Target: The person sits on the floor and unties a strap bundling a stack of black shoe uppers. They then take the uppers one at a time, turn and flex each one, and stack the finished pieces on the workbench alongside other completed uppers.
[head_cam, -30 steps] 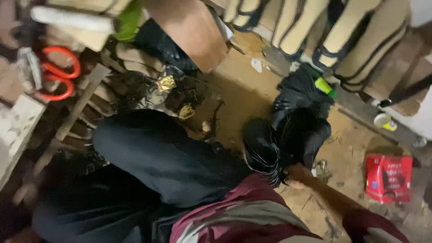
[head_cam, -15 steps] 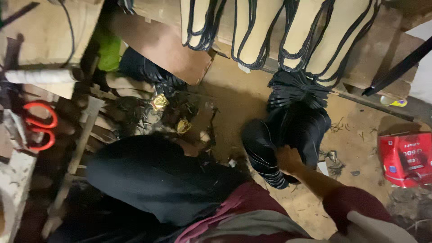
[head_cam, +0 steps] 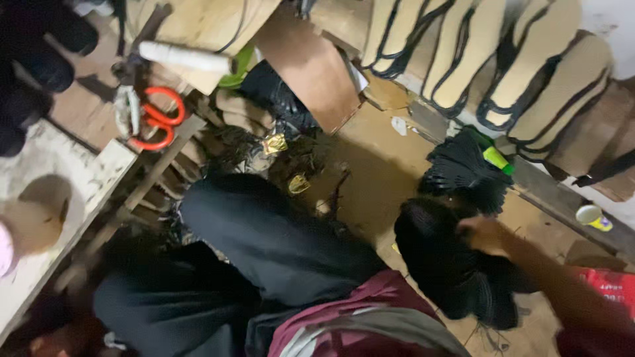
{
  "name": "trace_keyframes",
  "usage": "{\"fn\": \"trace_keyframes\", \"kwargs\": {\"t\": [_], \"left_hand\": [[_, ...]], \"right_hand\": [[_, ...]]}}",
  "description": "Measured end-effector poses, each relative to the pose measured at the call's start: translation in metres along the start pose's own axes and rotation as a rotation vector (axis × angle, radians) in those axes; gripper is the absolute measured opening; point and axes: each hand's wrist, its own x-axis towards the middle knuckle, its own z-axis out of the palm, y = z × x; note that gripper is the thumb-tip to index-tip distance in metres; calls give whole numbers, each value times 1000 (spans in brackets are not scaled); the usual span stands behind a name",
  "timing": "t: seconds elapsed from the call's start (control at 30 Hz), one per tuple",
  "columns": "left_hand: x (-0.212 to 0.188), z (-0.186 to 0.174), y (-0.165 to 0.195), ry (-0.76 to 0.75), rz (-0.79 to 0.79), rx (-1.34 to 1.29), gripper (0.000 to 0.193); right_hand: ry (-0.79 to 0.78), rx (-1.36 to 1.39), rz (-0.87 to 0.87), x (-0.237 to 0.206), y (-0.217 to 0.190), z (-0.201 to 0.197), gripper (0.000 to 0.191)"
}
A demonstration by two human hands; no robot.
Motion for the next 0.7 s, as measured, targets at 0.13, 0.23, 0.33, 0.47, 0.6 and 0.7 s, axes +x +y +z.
{"fn": "trace_keyframes", "kwargs": {"t": [0.13, 0.23, 0.33, 0.47, 0.6, 0.7], "left_hand": [[27, -23, -5, 70, 79, -67, 56], [27, -44, -2, 155, 172, -153, 56], [13, -61, 0, 216, 342, -255, 56], [-13, -73, 7, 280, 688, -373, 54], [-50, -106, 26, 393, 876, -297, 47], [-88, -124, 54, 574, 1143, -192, 45]], "right_hand": [[26, 270, -206, -5, -19, -54, 22], [20, 313, -208, -9, -66, -98, 20], [125, 272, -410, -10, -129, -135, 14], [274, 311, -1136, -7, -221, -168, 10], [334, 235, -1083, -27, -305, -181, 9], [493, 220, -1388, -44, -360, -172, 12]]}}
